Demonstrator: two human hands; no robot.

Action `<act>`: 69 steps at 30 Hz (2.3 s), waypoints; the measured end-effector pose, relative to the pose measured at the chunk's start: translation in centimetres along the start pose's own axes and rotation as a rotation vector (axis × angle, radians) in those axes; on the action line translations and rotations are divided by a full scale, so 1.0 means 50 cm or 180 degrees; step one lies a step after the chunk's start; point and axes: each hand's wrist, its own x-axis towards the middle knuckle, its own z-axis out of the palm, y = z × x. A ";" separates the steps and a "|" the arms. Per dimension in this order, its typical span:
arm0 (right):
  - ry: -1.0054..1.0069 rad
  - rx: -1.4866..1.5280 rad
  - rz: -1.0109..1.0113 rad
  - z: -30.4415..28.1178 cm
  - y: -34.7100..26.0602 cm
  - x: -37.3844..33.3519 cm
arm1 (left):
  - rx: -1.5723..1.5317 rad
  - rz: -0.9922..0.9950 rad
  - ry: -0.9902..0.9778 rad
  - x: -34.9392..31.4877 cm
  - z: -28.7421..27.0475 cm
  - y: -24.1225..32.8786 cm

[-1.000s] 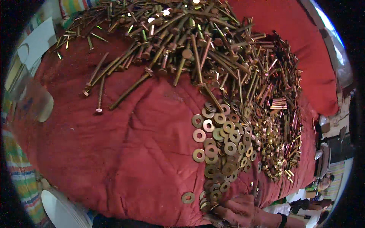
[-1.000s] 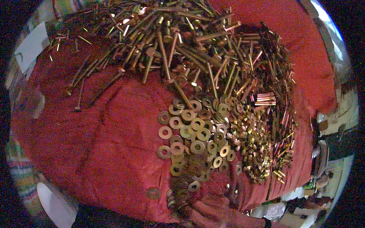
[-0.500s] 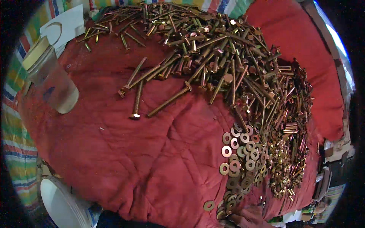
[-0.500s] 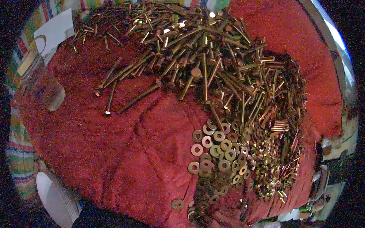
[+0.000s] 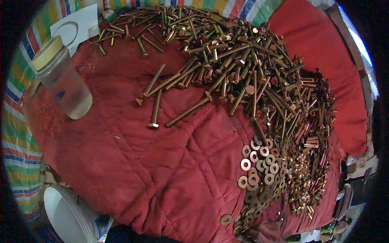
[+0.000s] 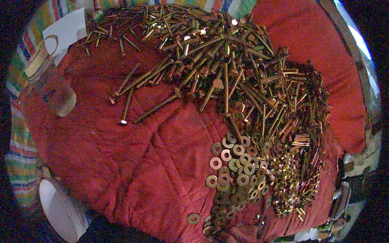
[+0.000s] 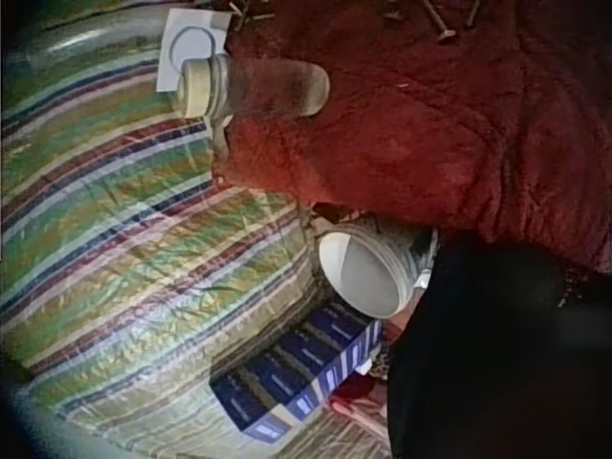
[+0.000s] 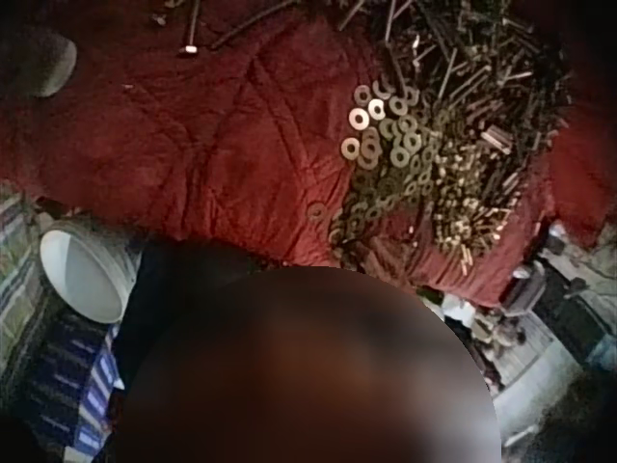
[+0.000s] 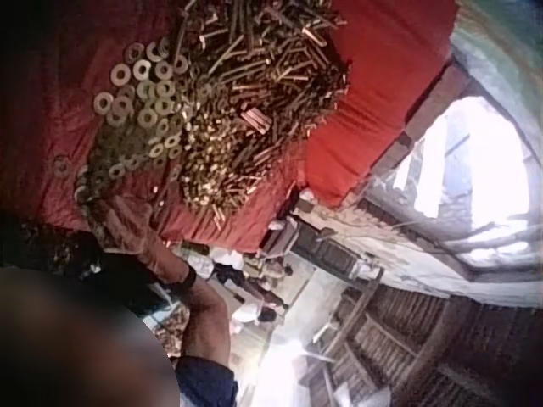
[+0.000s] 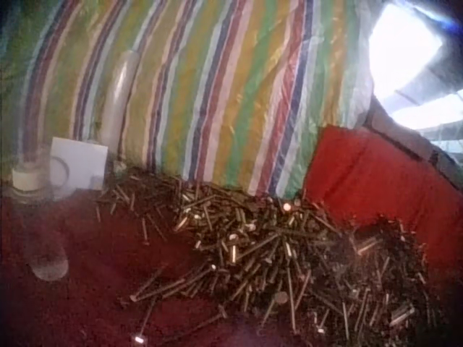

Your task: The person sits on the floor and assembles metal fasteners by hand, inserting small cylindrical pieces into longer rods and stacking them. They also use a metal tube to sort and move piles of fasteners on a red cloth-covered table.

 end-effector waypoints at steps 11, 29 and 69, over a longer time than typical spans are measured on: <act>0.0065 0.0010 0.0040 0.012 0.006 0.025 | 0.0015 -0.0052 0.0115 0.018 -0.004 -0.014; -0.0248 0.0326 0.0176 0.018 0.025 0.041 | -0.0029 -0.0184 0.0272 0.023 -0.027 -0.046; -0.0014 0.0145 -0.0466 0.058 0.067 -0.020 | -0.0442 -0.0150 -0.0921 -0.449 -0.070 0.039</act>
